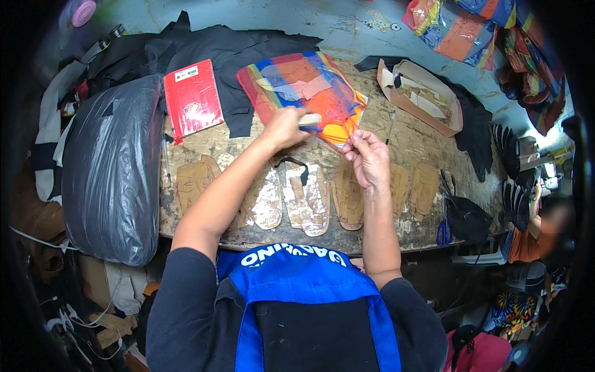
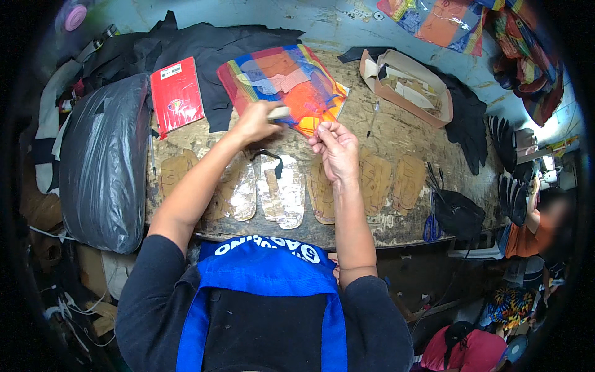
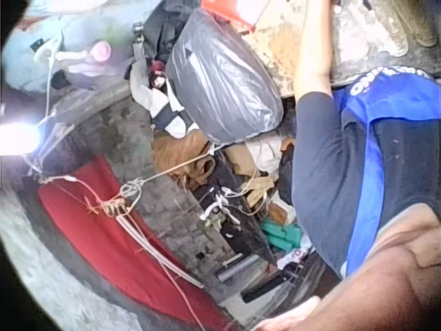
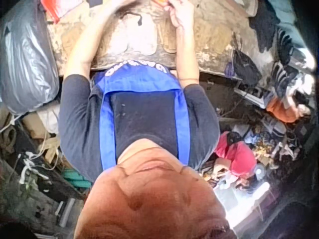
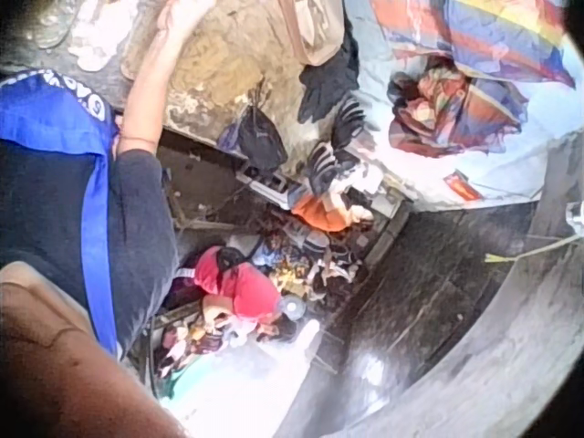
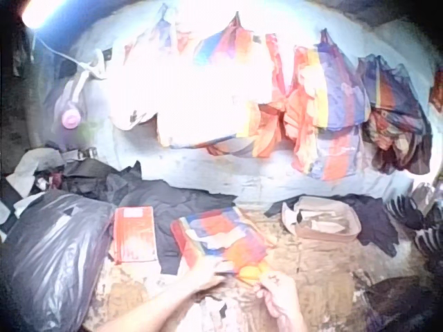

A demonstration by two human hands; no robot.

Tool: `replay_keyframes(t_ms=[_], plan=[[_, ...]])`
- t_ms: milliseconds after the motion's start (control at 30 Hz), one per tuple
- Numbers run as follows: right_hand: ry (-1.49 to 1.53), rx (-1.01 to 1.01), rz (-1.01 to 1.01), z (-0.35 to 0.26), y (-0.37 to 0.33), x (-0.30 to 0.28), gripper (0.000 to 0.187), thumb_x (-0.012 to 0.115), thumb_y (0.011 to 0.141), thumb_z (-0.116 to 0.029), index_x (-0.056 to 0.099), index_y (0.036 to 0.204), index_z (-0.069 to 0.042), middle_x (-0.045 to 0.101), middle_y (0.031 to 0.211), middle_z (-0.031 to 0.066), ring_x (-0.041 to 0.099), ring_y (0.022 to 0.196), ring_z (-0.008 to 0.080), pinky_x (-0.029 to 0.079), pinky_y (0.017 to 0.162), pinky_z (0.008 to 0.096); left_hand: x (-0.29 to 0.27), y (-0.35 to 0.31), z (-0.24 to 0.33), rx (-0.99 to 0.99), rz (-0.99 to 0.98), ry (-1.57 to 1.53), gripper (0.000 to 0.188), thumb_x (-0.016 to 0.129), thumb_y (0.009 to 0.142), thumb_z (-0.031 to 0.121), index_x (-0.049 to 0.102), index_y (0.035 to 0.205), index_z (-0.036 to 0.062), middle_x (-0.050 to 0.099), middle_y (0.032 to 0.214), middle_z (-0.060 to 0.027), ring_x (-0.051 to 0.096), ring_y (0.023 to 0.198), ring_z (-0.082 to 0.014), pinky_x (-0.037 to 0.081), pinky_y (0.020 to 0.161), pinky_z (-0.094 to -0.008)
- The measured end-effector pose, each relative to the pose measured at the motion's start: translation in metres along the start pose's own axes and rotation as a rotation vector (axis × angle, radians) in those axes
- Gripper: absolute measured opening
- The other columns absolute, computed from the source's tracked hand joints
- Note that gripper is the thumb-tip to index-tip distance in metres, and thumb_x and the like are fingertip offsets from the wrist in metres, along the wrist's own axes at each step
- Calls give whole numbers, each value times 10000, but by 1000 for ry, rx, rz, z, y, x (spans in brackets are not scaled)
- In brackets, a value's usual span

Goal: The person sorts and arranges cardboard shoe insoles, colorful mesh bags, and notebooks on a cluttered workbench. They place insoles into mesh bags, align them, and move notebooks and other items aside to clear space.

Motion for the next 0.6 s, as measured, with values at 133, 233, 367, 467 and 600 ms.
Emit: replay_keyframes(t_ms=[133,233,367,467,600], plan=[[25,-1,22,-7,6,-11,64,587,815,-19,554,868,-4,603,743,87,592,608,146,472,497,212,37,33,-23,-40,-252,379,270,695,697,231,651,884,41,629,802,-172,604,750,-332,470,677,-387],[-4,32,14,-9,9,-18,79,594,805,-9,567,878,6,610,744,95,596,613,153,479,500,214,35,45,-39,-92,-278,219,210,693,699,219,658,821,52,617,741,-170,602,694,-322,472,642,-374],[-69,190,-33,-1,18,-17,90,606,792,-3,581,874,22,610,719,99,592,602,151,470,483,213,-8,61,-38,20,16,-194,237,632,785,153,632,977,15,643,855,-162,599,704,-96,465,664,-272],[-165,227,-131,7,37,-4,99,609,785,3,581,874,37,608,691,98,581,574,136,459,471,214,-38,71,-41,-188,35,-358,220,623,796,183,644,932,11,638,743,-53,498,665,-56,441,633,-258],[-571,227,-158,27,92,18,87,582,792,5,581,869,47,612,684,104,566,532,120,453,457,225,-66,71,-34,-300,41,-393,225,643,784,255,668,815,33,584,634,-5,462,593,-60,412,571,-265]])
Point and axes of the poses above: each hand's wrist, its own y-axis towards the middle knuckle, its own x-axis out of the palm, z = x × y, the point moved 4 cm from there along y, towards the middle knuckle
